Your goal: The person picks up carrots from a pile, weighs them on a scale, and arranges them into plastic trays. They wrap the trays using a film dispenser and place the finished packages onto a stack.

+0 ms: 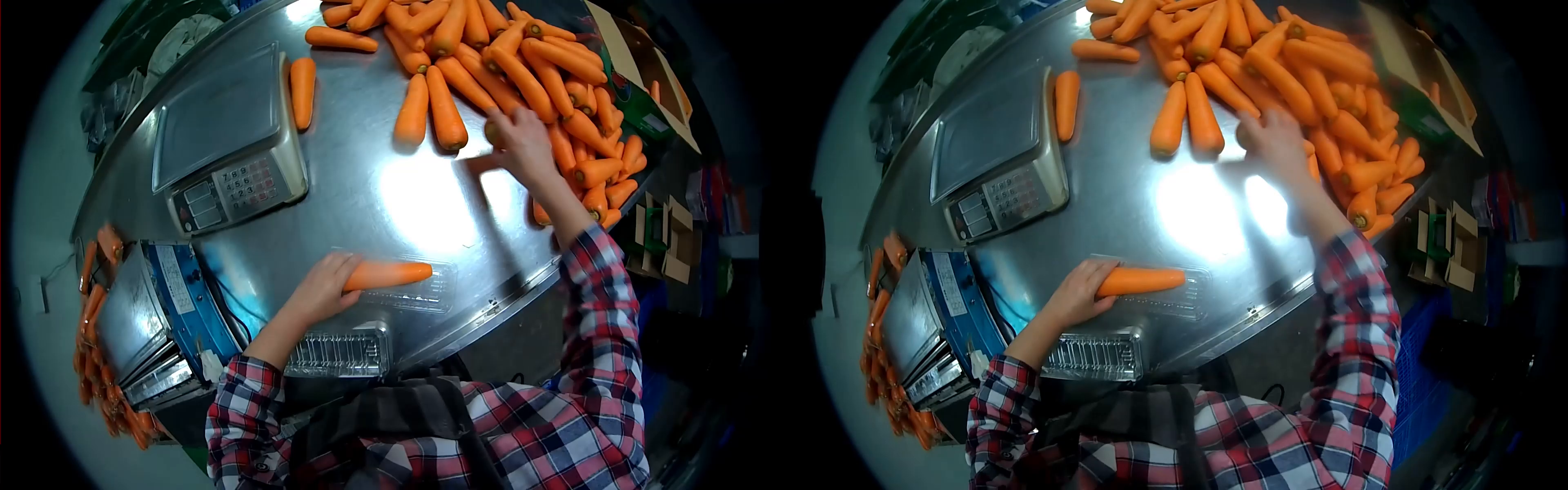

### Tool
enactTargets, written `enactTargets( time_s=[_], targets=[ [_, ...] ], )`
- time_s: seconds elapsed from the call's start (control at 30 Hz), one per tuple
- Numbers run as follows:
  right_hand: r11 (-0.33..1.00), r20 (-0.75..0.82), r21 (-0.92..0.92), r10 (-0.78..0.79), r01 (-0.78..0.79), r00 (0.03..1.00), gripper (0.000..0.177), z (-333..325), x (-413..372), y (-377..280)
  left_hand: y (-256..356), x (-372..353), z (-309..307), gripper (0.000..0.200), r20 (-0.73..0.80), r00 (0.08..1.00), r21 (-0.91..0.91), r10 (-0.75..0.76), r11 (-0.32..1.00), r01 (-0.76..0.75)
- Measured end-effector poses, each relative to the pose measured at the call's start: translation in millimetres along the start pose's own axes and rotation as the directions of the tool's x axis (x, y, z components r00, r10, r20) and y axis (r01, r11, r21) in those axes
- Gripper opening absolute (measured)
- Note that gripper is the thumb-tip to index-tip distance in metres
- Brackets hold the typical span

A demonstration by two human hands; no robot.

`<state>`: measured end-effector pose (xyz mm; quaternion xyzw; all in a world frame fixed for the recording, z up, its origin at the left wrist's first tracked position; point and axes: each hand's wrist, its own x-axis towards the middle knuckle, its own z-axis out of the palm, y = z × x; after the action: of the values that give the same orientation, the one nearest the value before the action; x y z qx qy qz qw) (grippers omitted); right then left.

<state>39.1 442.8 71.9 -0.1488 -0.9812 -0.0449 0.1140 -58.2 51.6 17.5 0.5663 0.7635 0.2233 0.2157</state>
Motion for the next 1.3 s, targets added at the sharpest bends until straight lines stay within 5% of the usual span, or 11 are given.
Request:
enactTargets(
  time_s=[0.17, 0.3, 0.5, 0.63, 0.77, 0.8, 0.9, 1.03, 1.17, 1.23, 1.3],
  targets=[
    [0.936, -0.111, 0.227, 0.298, -0.268, 0.948, 0.052, -82, -61, -8, -1, -7, -8, 0.057, 0.064, 0.998, -0.009, 0.021, 1.000, -0.021],
    [0.170, 0.339, 0.834, 0.593, -0.525, 0.730, 0.051, -88, -126, -18, 11, -11, -18, 0.048, 0.157, 0.985, 0.004, -0.071, 0.997, 0.072],
    [-0.393, 0.604, 0.795, 0.445, -0.462, 0.661, 0.050, -31, -200, -115, 3, -24, -8, 0.051, 0.030, 0.996, 0.012, 0.084, 0.996, -0.084],
    [-0.301, 0.530, 0.845, 0.366, -0.442, 0.765, 0.057, 0, -212, -158, 10, -39, -2, 0.055, -0.071, 0.991, 0.149, 0.112, 0.984, -0.100],
    [0.590, 0.338, 0.707, 0.203, -0.390, 0.919, 0.059, -1, -218, -157, 7, -49, 10, 0.045, -0.111, 0.994, 0.030, 0.000, 1.000, 0.003],
    [0.421, 0.445, 0.767, 0.195, -0.485, 0.874, 0.057, 0, -221, -160, 9, -50, 8, 0.044, -0.109, 0.994, -0.018, -0.020, 1.000, 0.018],
    [0.447, 0.428, 0.780, 0.131, -0.439, 0.894, 0.056, -8, -219, -162, 1, -51, 12, 0.043, -0.104, 0.994, -0.088, -0.035, 0.996, 0.026],
    [0.753, 0.221, 0.640, 0.012, -0.154, 0.975, 0.053, -15, -213, -172, 1, -53, 8, 0.047, -0.123, 0.989, -0.061, -0.076, 0.996, 0.069],
    [0.804, 0.138, 0.588, 0.007, -0.087, 0.990, 0.053, -13, -209, -174, -2, -58, 6, 0.050, -0.172, 0.966, -0.206, -0.191, 0.966, 0.155],
    [0.675, 0.315, 0.648, 0.183, -0.352, 0.931, 0.055, -17, -207, -172, -14, -61, 9, 0.050, -0.229, 0.948, -0.257, -0.220, 0.953, 0.158],
    [0.458, 0.560, 0.641, 0.270, -0.616, 0.783, 0.053, -11, -209, -159, -27, -58, 11, 0.052, -0.090, 0.877, -0.593, -0.471, 0.733, 0.333]
  ],
)
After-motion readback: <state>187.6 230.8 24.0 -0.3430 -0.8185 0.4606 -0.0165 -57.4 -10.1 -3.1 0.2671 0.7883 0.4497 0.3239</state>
